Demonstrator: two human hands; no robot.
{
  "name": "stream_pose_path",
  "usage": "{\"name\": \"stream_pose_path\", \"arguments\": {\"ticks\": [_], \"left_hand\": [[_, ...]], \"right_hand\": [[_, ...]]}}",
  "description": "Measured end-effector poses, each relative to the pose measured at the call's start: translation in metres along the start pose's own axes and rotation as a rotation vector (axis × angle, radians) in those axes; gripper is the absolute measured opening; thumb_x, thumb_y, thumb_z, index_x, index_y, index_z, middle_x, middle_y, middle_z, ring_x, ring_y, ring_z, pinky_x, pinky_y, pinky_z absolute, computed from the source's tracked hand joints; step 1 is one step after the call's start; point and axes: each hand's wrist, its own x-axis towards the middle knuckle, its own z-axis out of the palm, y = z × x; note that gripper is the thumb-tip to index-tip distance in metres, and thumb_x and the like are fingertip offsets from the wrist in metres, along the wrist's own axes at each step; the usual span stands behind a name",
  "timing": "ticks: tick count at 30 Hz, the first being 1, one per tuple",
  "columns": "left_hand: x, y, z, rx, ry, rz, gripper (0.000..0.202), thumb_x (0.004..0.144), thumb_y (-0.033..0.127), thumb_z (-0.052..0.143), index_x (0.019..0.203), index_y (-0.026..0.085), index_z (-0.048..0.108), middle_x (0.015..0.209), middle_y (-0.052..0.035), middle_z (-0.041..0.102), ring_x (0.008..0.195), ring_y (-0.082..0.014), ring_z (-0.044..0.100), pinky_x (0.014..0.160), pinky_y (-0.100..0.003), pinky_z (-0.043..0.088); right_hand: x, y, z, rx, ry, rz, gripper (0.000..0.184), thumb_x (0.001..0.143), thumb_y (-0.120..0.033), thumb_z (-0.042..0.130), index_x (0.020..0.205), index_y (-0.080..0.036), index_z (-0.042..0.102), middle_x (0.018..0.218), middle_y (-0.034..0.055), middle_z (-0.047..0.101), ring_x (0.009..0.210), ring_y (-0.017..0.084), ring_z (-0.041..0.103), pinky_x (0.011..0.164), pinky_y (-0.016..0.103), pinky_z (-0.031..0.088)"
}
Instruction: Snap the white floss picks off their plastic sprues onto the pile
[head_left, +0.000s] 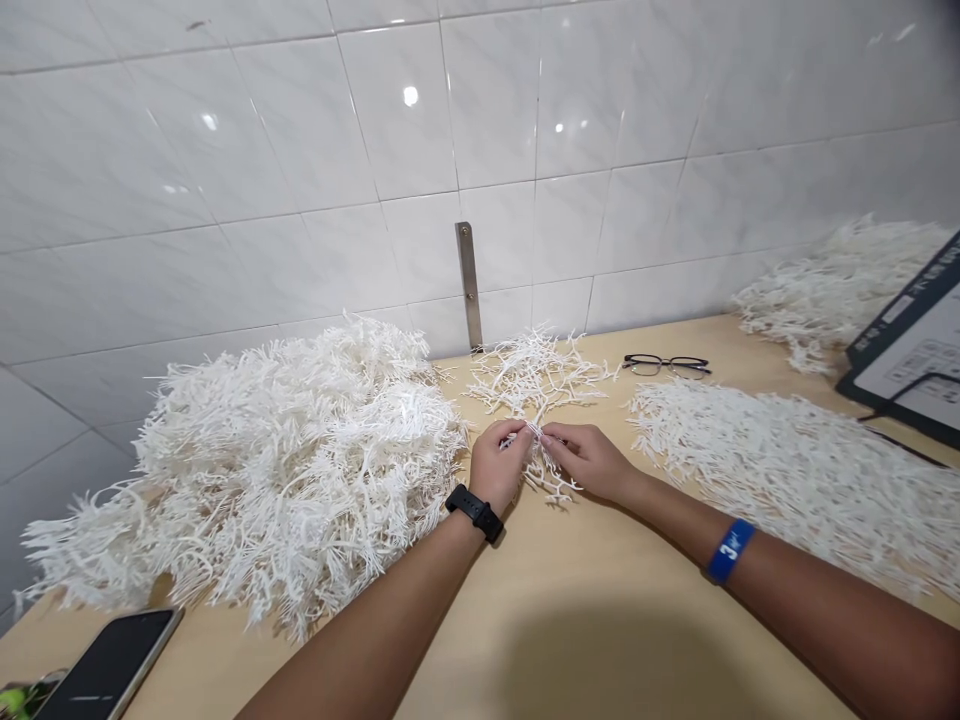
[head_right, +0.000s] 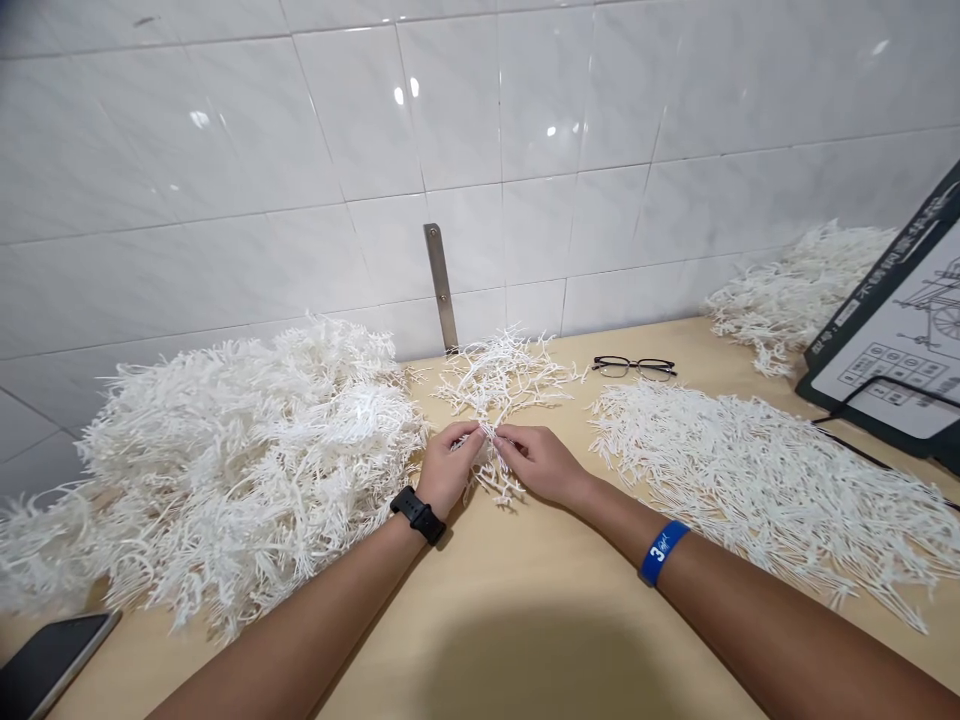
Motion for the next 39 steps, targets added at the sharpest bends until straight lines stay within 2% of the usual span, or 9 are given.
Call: {"name": "stream_pose_path", "arguments": {"ticks": [7,12,17,21,23,26,28,32,39], "left_hand": [[-0.005,0.003,-0.001,0.119,-0.141,0.05,0.019,0.083,0.027,0.049,0.072,0.015,0.059,0.069,0.001,0.058,0.069,-0.012,0.049,0.067,-0.023,0.038],[-0.007,0.0,-0.001,0.243,-0.306,0.14,0.02,0.084,0.026,0.045,0.078,0.016,0.062,0.076,-0.0005,0.062,0.073,-0.0133,0.052,0.068,-0.023,0.038],[-0.007,-0.004,-0.001,0.363,-0.311,0.17,0.029,0.088,0.031,0.041,0.078,0.016,0.064,0.075,-0.0032,0.065,0.07,-0.0153,0.053,0.065,-0.025,0.038],[-0.005,-0.003,-0.003,0.273,-0.344,0.164,0.031,0.088,0.037,0.043,0.081,0.016,0.065,0.079,-0.0037,0.066,0.075,-0.0163,0.056,0.071,-0.026,0.042],[-0.004,0.002,-0.005,0.165,-0.428,0.143,0.032,0.088,0.039,0.045,0.08,0.016,0.066,0.078,-0.0043,0.066,0.076,-0.0168,0.058,0.074,-0.027,0.045],[-0.003,0.011,-0.01,-0.027,-0.649,0.119,0.037,0.088,0.044,0.047,0.077,0.014,0.066,0.078,-0.0078,0.068,0.077,-0.0182,0.061,0.08,-0.03,0.047],[-0.003,0.015,-0.013,-0.084,-0.714,0.126,0.04,0.087,0.048,0.049,0.075,0.013,0.065,0.079,-0.01,0.069,0.079,-0.0191,0.063,0.084,-0.032,0.047],[0.0,0.014,-0.017,-0.1,-0.778,0.112,0.042,0.086,0.052,0.049,0.079,0.013,0.064,0.083,-0.0113,0.069,0.08,-0.0192,0.063,0.085,-0.033,0.047],[0.005,0.01,-0.022,0.077,-0.784,0.157,0.049,0.08,0.062,0.052,0.069,0.015,0.059,0.072,-0.0057,0.062,0.071,-0.0158,0.055,0.072,-0.028,0.045]], "right_hand": [[0.002,0.004,0.0,0.19,0.071,0.109,0.04,0.094,-0.046,0.037,0.066,-0.019,0.045,0.063,-0.0018,0.043,0.062,0.014,0.042,0.06,0.026,0.034],[0.003,0.004,0.001,0.178,-0.026,0.106,0.033,0.088,-0.048,0.049,0.074,-0.018,0.049,0.066,-0.0028,0.046,0.063,0.013,0.042,0.059,0.025,0.034],[0.004,0.003,0.002,0.172,-0.07,0.124,0.042,0.09,-0.05,0.044,0.066,-0.017,0.051,0.063,-0.0013,0.049,0.063,0.013,0.044,0.059,0.025,0.035],[0.005,0.009,-0.001,0.349,-0.13,0.152,0.044,0.088,-0.055,0.047,0.069,-0.016,0.056,0.066,0.0003,0.056,0.065,0.015,0.05,0.063,0.027,0.04],[0.005,0.013,-0.004,0.465,-0.186,0.168,0.046,0.086,-0.058,0.049,0.068,-0.016,0.055,0.062,-0.0001,0.055,0.06,0.014,0.05,0.059,0.027,0.04],[0.005,0.017,-0.008,0.586,-0.325,0.156,0.049,0.086,-0.06,0.049,0.062,-0.017,0.051,0.055,-0.0001,0.053,0.054,0.013,0.048,0.057,0.027,0.039],[0.005,0.017,-0.011,0.611,-0.385,0.134,0.05,0.087,-0.06,0.048,0.06,-0.017,0.05,0.054,0.0004,0.054,0.054,0.013,0.048,0.058,0.028,0.039],[0.005,0.013,-0.015,0.638,-0.441,0.113,0.049,0.088,-0.058,0.047,0.061,-0.017,0.05,0.054,0.0004,0.054,0.053,0.012,0.047,0.059,0.028,0.038],[0.006,0.017,-0.021,0.77,-0.626,0.135,0.046,0.085,-0.056,0.054,0.062,-0.017,0.049,0.055,-0.0004,0.053,0.052,0.012,0.048,0.059,0.028,0.039]]}}
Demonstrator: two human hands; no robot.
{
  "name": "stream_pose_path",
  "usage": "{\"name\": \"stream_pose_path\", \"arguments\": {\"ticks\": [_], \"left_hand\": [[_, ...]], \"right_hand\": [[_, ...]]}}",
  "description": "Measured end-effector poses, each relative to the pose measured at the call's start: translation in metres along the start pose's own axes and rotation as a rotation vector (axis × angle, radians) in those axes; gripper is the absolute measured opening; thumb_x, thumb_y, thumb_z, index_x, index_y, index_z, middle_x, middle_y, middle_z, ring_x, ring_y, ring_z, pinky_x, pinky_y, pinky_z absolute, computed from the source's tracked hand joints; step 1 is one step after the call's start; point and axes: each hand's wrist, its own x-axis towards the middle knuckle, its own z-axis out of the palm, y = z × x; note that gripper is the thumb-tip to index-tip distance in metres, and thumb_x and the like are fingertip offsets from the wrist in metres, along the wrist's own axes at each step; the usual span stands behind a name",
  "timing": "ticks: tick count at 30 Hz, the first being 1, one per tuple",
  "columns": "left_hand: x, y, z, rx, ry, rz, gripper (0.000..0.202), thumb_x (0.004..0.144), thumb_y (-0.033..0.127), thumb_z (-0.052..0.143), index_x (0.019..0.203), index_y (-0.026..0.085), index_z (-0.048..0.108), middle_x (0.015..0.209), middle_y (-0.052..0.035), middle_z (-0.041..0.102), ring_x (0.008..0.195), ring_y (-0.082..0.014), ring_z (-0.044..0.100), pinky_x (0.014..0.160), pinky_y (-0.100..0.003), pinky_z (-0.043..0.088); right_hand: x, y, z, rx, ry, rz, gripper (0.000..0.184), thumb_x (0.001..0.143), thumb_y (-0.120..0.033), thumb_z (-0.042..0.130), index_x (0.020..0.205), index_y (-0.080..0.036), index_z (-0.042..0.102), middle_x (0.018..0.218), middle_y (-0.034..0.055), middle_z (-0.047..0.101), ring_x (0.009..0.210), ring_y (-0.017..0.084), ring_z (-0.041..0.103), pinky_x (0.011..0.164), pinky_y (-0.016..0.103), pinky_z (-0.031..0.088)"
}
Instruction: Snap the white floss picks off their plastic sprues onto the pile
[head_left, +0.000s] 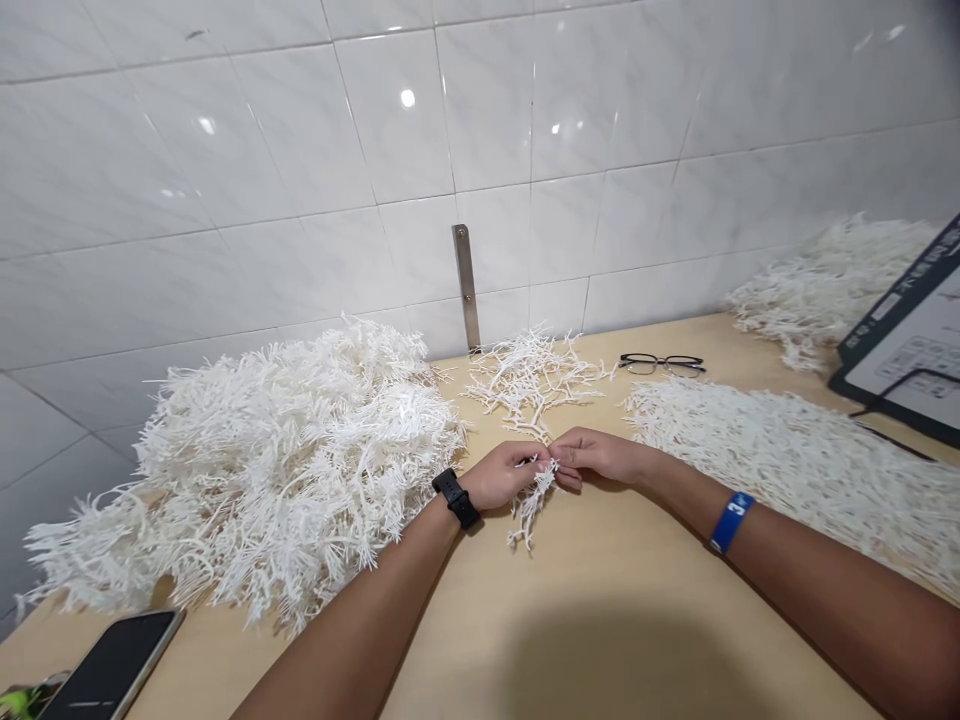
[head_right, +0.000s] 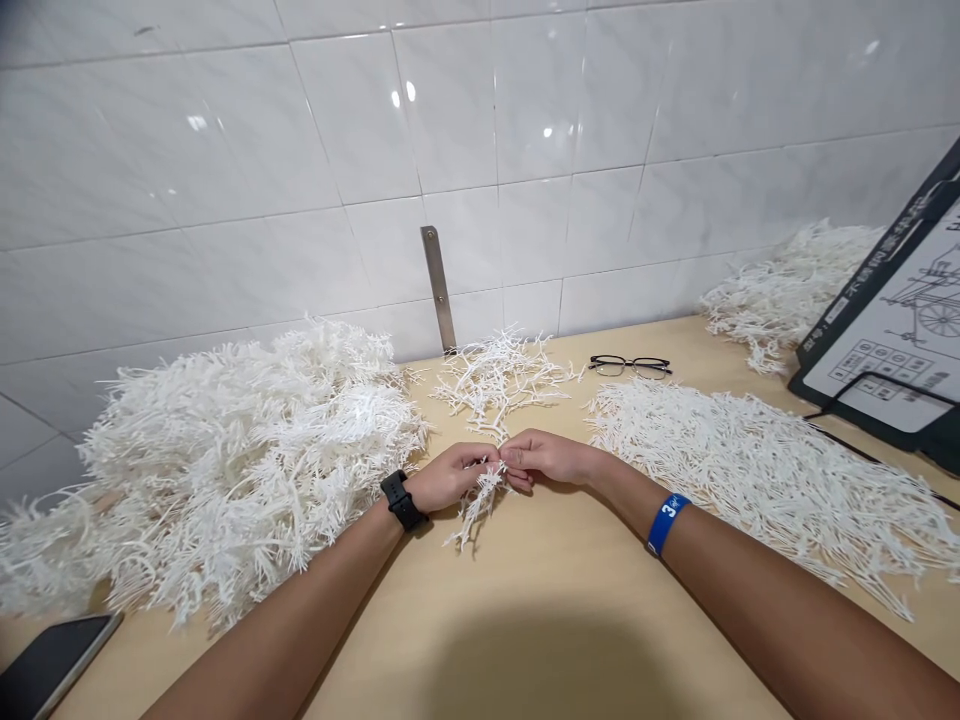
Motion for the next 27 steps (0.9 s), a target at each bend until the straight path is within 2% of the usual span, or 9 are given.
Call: {"name": "stream_pose_path", "arguments": {"ticks": [5,10,15,23,25,27], "left_hand": [[0.001,0.001,0.004,-0.054,0.011,0.001,0.046,0.081,0.059,0.053,0.073,0.014,0.063,0.077,-0.0082,0.066,0.074,-0.0174,0.059,0.073,-0.028,0.047],[0.005,-0.003,0.011,-0.152,0.107,-0.057,0.045,0.082,0.056,0.054,0.08,0.012,0.066,0.075,-0.0097,0.065,0.073,-0.0181,0.06,0.074,-0.03,0.046],[0.005,-0.002,0.012,-0.119,0.117,-0.078,0.04,0.081,0.051,0.056,0.081,0.012,0.064,0.079,-0.0059,0.063,0.072,-0.0145,0.055,0.07,-0.026,0.042],[0.005,-0.004,0.016,0.005,0.225,-0.085,0.03,0.084,0.039,0.052,0.066,0.015,0.049,0.066,0.0017,0.05,0.064,-0.0101,0.044,0.063,-0.022,0.036],[0.005,-0.005,0.016,0.035,0.225,-0.071,0.028,0.083,0.036,0.052,0.065,0.015,0.046,0.065,0.002,0.049,0.065,-0.0105,0.045,0.063,-0.023,0.036],[0.005,-0.005,0.015,0.035,0.188,-0.036,0.024,0.083,0.032,0.052,0.067,0.015,0.049,0.071,0.0002,0.054,0.071,-0.0122,0.05,0.069,-0.024,0.039]], "right_hand": [[0.001,0.002,0.0,0.047,0.016,0.004,0.046,0.085,-0.054,0.056,0.059,-0.017,0.047,0.052,-0.0012,0.051,0.05,0.012,0.044,0.058,0.028,0.039],[0.006,0.006,0.009,0.013,0.279,-0.094,0.047,0.087,-0.055,0.053,0.059,-0.017,0.047,0.049,-0.0021,0.048,0.049,0.011,0.042,0.054,0.026,0.035],[0.008,0.006,0.014,-0.064,0.44,-0.064,0.047,0.081,-0.058,0.057,0.062,-0.016,0.052,0.054,-0.0029,0.047,0.05,0.01,0.041,0.05,0.024,0.031],[0.01,0.012,0.014,-0.212,0.507,-0.172,0.047,0.086,-0.057,0.051,0.062,-0.016,0.051,0.058,-0.0024,0.046,0.056,0.011,0.04,0.055,0.025,0.032],[0.011,0.014,0.014,-0.214,0.506,-0.172,0.048,0.086,-0.058,0.05,0.061,-0.016,0.05,0.057,-0.0024,0.045,0.054,0.011,0.04,0.054,0.025,0.032],[0.011,0.015,0.012,-0.175,0.449,-0.158,0.049,0.086,-0.059,0.049,0.061,-0.017,0.05,0.055,-0.0024,0.045,0.053,0.011,0.04,0.054,0.025,0.033]]}}
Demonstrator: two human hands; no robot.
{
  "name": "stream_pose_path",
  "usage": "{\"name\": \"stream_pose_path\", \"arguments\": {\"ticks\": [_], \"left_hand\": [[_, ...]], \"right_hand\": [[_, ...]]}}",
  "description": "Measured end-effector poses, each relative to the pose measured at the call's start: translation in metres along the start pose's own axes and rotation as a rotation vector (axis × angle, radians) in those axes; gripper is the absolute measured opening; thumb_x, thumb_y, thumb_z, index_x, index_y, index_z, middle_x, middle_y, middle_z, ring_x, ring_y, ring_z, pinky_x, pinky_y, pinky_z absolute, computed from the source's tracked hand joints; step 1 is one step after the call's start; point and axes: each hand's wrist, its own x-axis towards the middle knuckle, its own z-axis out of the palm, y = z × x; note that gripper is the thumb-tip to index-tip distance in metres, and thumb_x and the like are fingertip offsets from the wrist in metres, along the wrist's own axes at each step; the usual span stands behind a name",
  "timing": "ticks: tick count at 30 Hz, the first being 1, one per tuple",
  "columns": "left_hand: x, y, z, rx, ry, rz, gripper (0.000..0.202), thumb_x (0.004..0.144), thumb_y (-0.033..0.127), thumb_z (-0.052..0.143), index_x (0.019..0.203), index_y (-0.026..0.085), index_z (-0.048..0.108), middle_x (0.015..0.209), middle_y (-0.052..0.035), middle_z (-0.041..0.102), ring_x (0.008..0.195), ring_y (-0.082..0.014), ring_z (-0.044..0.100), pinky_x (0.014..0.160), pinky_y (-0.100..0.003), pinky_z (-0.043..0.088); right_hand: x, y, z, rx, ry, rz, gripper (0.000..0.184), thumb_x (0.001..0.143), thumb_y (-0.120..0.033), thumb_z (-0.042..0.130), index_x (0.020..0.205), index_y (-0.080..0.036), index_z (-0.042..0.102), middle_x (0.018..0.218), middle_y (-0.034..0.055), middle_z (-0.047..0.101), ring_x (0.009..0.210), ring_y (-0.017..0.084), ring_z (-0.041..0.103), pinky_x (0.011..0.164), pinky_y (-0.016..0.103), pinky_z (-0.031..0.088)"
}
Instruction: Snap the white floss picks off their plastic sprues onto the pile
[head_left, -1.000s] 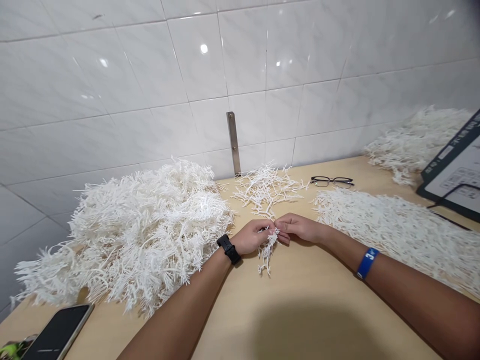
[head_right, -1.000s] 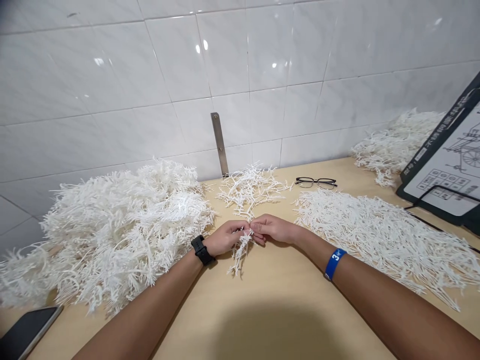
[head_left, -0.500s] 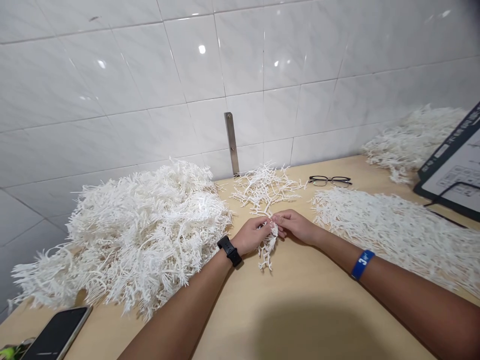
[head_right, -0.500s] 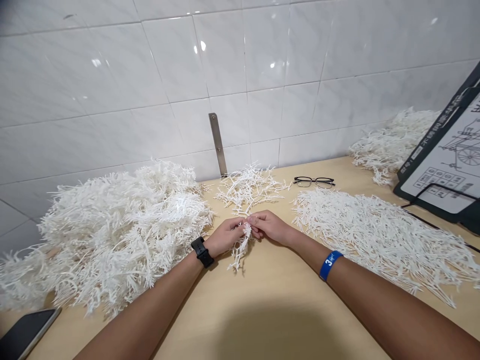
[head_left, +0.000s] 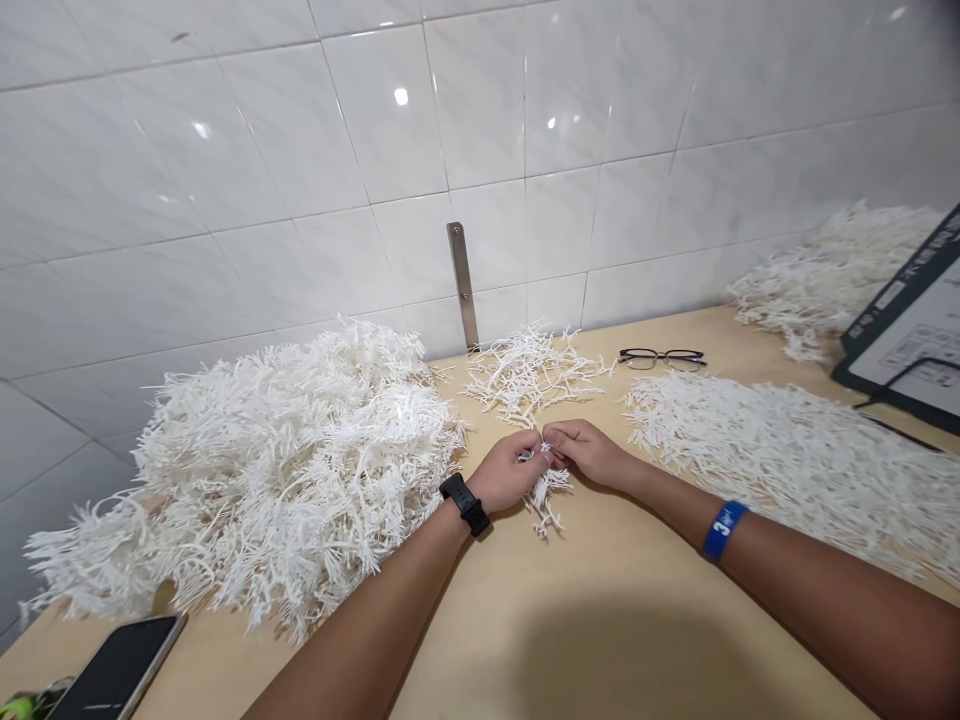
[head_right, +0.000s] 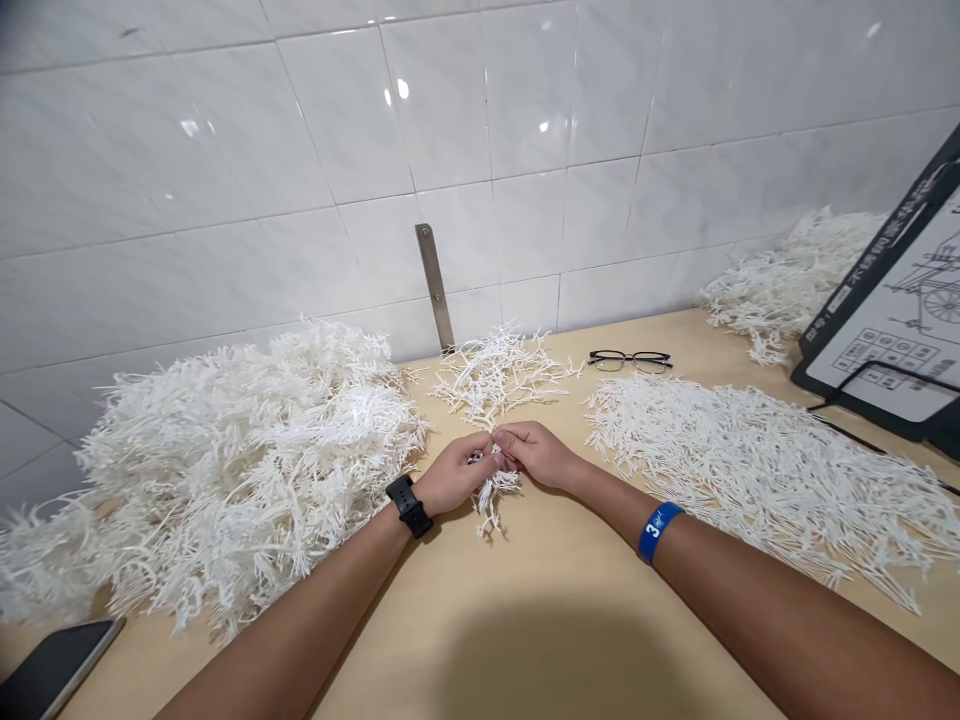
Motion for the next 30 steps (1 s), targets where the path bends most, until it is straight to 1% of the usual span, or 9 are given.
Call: {"name": "stream_pose_path", "arguments": {"ticks": [3,5,11,17,19,22,24,27,30], "left_hand": [[-0.001,0.003,-0.002,-0.064,-0.109,0.047,0.019,0.085,0.03,0.05,0.075,0.014,0.055,0.085,-0.005,0.062,0.084,-0.016,0.057,0.08,-0.027,0.043],[-0.002,0.005,-0.003,-0.104,-0.151,0.047,0.02,0.085,0.03,0.05,0.073,0.014,0.053,0.086,-0.0064,0.062,0.086,-0.0173,0.058,0.082,-0.029,0.044],[-0.002,0.003,-0.007,-0.073,-0.18,0.082,0.032,0.083,0.035,0.054,0.064,0.017,0.037,0.075,-0.0017,0.052,0.077,-0.0138,0.05,0.075,-0.027,0.04],[-0.002,0.003,-0.009,-0.055,-0.167,0.06,0.039,0.082,0.042,0.055,0.062,0.018,0.033,0.066,0.0019,0.039,0.068,-0.0114,0.039,0.068,-0.025,0.036],[-0.002,0.004,-0.01,-0.067,-0.178,0.087,0.04,0.081,0.043,0.057,0.061,0.017,0.035,0.071,-0.0001,0.043,0.071,-0.0124,0.042,0.072,-0.026,0.037],[-0.001,0.004,-0.01,-0.102,-0.214,0.147,0.041,0.081,0.043,0.059,0.059,0.016,0.039,0.088,-0.0055,0.051,0.084,-0.0156,0.049,0.081,-0.029,0.039],[-0.001,0.003,-0.009,-0.134,-0.168,0.13,0.039,0.082,0.044,0.057,0.06,0.016,0.04,0.088,-0.0059,0.053,0.083,-0.0153,0.049,0.081,-0.028,0.039],[0.0,0.0,-0.006,-0.182,-0.056,0.048,0.037,0.082,0.044,0.056,0.063,0.016,0.043,0.078,-0.0027,0.051,0.073,-0.0123,0.045,0.072,-0.026,0.037],[0.001,-0.002,-0.003,-0.196,0.029,-0.041,0.037,0.081,0.045,0.058,0.063,0.015,0.045,0.069,0.0001,0.047,0.066,-0.0108,0.041,0.066,-0.024,0.034]], "right_hand": [[0.0,0.0,-0.005,0.052,-0.123,0.041,0.05,0.087,-0.059,0.048,0.061,-0.016,0.05,0.054,-0.002,0.046,0.052,0.011,0.042,0.054,0.026,0.033],[0.0,-0.002,-0.009,0.052,-0.183,0.057,0.05,0.088,-0.058,0.048,0.061,-0.016,0.051,0.053,-0.002,0.046,0.051,0.01,0.042,0.054,0.026,0.033],[0.002,-0.005,-0.015,0.14,-0.335,0.1,0.048,0.089,-0.055,0.049,0.062,-0.015,0.049,0.052,-0.0042,0.042,0.049,0.009,0.038,0.053,0.026,0.03],[0.002,0.0,-0.018,0.221,-0.342,0.118,0.046,0.088,-0.051,0.053,0.06,-0.015,0.048,0.053,-0.004,0.041,0.049,0.009,0.038,0.052,0.025,0.028],[0.001,0.001,-0.02,0.292,-0.282,0.133,0.041,0.086,-0.047,0.057,0.061,-0.016,0.048,0.052,-0.0046,0.039,0.049,0.009,0.036,0.052,0.025,0.028],[0.0,0.002,-0.023,0.419,-0.13,0.138,0.036,0.083,-0.041,0.062,0.06,-0.019,0.045,0.05,-0.005,0.038,0.048,0.01,0.035,0.05,0.026,0.029],[0.001,0.0,-0.022,0.443,-0.03,0.114,0.036,0.083,-0.04,0.061,0.059,-0.02,0.043,0.05,-0.0041,0.039,0.048,0.011,0.035,0.049,0.026,0.029],[0.002,-0.003,-0.017,0.343,0.173,0.058,0.039,0.085,-0.043,0.056,0.056,-0.02,0.042,0.048,-0.0033,0.039,0.046,0.012,0.036,0.049,0.028,0.029],[0.003,-0.005,-0.016,0.061,0.402,-0.004,0.041,0.088,-0.042,0.05,0.053,-0.02,0.044,0.05,-0.0016,0.043,0.048,0.013,0.041,0.053,0.029,0.033]]}}
